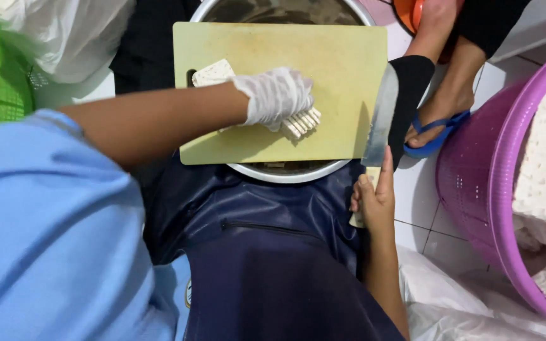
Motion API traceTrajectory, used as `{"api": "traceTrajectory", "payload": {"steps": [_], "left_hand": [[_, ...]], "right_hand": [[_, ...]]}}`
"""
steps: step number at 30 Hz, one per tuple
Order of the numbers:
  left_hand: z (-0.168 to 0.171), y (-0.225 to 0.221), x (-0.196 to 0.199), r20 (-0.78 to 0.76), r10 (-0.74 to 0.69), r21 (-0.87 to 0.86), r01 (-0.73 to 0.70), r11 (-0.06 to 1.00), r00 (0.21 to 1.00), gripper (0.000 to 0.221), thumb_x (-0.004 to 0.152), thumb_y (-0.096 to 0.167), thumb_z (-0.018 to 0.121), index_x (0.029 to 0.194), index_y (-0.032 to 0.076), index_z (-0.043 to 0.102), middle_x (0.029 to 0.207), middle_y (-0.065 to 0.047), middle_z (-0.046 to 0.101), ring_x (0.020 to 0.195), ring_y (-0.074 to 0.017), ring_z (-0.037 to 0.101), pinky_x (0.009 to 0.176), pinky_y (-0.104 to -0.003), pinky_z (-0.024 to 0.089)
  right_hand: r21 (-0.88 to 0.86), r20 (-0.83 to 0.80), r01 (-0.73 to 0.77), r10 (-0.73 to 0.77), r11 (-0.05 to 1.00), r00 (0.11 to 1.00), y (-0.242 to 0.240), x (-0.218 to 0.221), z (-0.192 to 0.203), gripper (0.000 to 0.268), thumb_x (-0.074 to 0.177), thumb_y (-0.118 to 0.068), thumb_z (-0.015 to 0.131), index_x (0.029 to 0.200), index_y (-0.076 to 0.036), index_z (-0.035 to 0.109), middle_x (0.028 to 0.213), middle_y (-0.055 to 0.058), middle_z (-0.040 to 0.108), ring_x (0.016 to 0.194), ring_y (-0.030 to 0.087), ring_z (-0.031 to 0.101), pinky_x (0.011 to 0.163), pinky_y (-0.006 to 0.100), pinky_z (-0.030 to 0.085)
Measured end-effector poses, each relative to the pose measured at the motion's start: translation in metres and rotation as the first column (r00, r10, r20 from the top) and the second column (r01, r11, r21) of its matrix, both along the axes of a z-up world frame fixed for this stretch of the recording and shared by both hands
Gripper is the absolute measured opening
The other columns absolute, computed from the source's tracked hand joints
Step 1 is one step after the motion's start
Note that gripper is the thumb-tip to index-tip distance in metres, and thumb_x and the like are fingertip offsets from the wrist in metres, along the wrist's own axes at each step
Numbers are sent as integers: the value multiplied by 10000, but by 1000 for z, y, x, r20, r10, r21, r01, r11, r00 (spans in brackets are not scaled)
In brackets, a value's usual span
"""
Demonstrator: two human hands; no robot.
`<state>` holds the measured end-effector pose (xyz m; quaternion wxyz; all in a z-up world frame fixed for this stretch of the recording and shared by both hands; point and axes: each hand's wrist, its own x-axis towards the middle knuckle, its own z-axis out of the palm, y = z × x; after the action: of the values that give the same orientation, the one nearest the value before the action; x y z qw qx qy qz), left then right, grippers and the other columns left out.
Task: Slicing large blocks of tempeh into small strips or cubes using a knife on a cutting board at a high rate of speed.
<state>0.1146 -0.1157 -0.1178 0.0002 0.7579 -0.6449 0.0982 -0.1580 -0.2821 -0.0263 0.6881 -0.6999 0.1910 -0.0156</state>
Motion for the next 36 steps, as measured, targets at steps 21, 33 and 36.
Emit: {"api": "traceTrajectory", "payload": {"steps": [21,33,36], "left_hand": [[112,38,-66,-174,342,-68,-358,931,923,637,717,302,786,1245,109,488,999,-121,496,955,-311,525,860,-458,412],[51,-2,-32,-416,533,202,-497,844,737,574,649,349,823,1096,162,515,876,-122,600,800,-348,650,634,-571,521],[33,-4,-27,-433,518,146,-510,848,738,381,748,177,730,1061,147,515,843,-111,598,805,-335,665,625,-543,537]], "right_hand": [[-144,38,33,-28,989,999,15,16,16,643,974,-66,440,1498,-235,108,560,97,447,354,192,465,334,237,423],[-504,-342,-183,0,844,940,37,27,48,641,910,-202,502,1475,-327,226,637,124,624,577,300,643,630,415,492],[-512,-345,-181,-8,840,939,40,34,51,640,914,-190,512,1470,-349,238,701,146,642,679,335,650,699,442,475]]}}
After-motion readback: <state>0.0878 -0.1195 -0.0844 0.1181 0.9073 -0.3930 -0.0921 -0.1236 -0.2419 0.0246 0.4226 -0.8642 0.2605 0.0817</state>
